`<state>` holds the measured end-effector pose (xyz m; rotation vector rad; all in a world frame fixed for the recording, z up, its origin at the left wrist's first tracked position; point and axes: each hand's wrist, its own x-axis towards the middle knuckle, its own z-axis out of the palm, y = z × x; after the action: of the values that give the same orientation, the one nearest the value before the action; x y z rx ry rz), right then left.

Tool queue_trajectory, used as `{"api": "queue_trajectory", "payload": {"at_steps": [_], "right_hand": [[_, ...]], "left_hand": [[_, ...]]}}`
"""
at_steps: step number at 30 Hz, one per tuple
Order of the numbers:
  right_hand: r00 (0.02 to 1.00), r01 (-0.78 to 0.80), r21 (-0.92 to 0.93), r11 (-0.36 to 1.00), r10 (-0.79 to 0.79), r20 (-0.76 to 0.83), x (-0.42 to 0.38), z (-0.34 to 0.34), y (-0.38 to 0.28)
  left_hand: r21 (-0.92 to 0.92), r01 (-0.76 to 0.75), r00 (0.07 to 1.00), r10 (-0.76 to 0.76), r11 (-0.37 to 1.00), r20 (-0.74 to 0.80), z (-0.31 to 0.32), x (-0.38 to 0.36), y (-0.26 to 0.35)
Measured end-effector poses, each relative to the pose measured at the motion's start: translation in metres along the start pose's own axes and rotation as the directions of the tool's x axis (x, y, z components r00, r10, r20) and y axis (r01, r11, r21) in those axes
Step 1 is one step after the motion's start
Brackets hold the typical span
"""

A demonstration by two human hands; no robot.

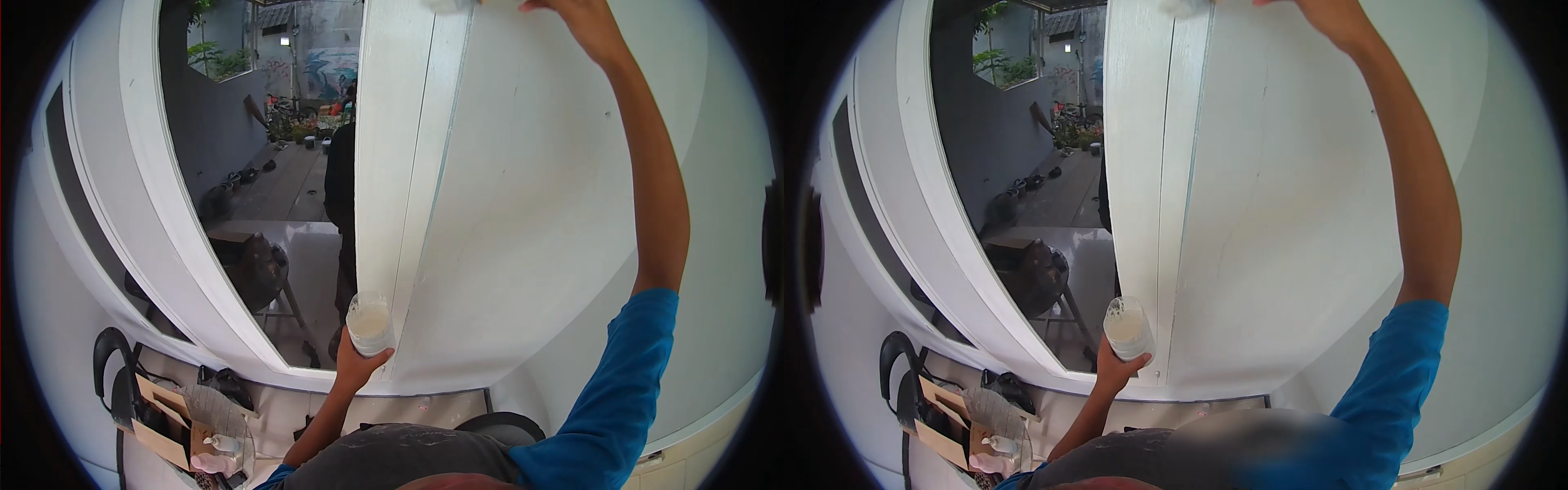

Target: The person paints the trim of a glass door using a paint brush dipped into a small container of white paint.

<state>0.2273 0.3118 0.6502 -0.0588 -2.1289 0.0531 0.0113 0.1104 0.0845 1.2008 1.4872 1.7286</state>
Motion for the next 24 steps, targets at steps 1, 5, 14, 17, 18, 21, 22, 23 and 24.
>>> {"api": "queue_trajectory", "payload": {"at_steps": [1,5,14,17,18,21,22,23,24], "right_hand": [[1.0,0.006,-0.011,1.0,-0.007,-0.027,0.013,-0.006,0.0],[0.975,0.106,-0.017,0.994,-0.108,-0.194,0.051,-0.026,-0.007],[0.955,0.265,-0.333,0.905,-0.293,-0.035,-0.004,0.013,-0.03],[0.979,0.202,-0.334,0.921,-0.203,0.031,-0.008,0.022,-0.06],[0.995,0.097,-0.27,0.958,-0.092,0.03,-0.003,0.023,-0.07],[0.983,0.112,-0.429,0.896,-0.163,-0.084,0.029,0.027,-0.1],[0.965,0.173,-0.47,0.865,-0.245,-0.095,0.043,0.029,-0.105],[0.94,0.23,-0.513,0.827,-0.325,-0.101,0.055,0.031,-0.11],[0.931,0.202,-0.59,0.782,-0.34,-0.131,0.062,0.039,-0.12]], "left_hand": [[0.0,-0.003,1.0,0.003,1.0,-0.005,0.001,0.001,0.0],[-0.006,-0.031,0.999,0.031,0.999,-0.032,0.003,-0.002,-0.008],[-0.031,-0.021,0.999,0.02,0.999,-0.03,-0.007,0.0,-0.002],[-0.015,-0.027,1.0,0.027,1.0,-0.015,-0.011,0.003,-0.001],[-0.005,-0.029,1.0,0.029,1.0,-0.002,-0.012,0.003,-0.001],[-0.03,-0.017,1.0,0.018,0.999,0.022,-0.016,0.008,-0.007],[-0.031,-0.016,1.0,0.017,0.999,0.026,-0.017,0.01,-0.009],[-0.052,-0.016,0.999,0.018,0.999,0.029,-0.018,0.013,-0.011],[-0.074,-0.015,0.999,0.017,0.997,0.032,-0.019,0.015,-0.013]]}}
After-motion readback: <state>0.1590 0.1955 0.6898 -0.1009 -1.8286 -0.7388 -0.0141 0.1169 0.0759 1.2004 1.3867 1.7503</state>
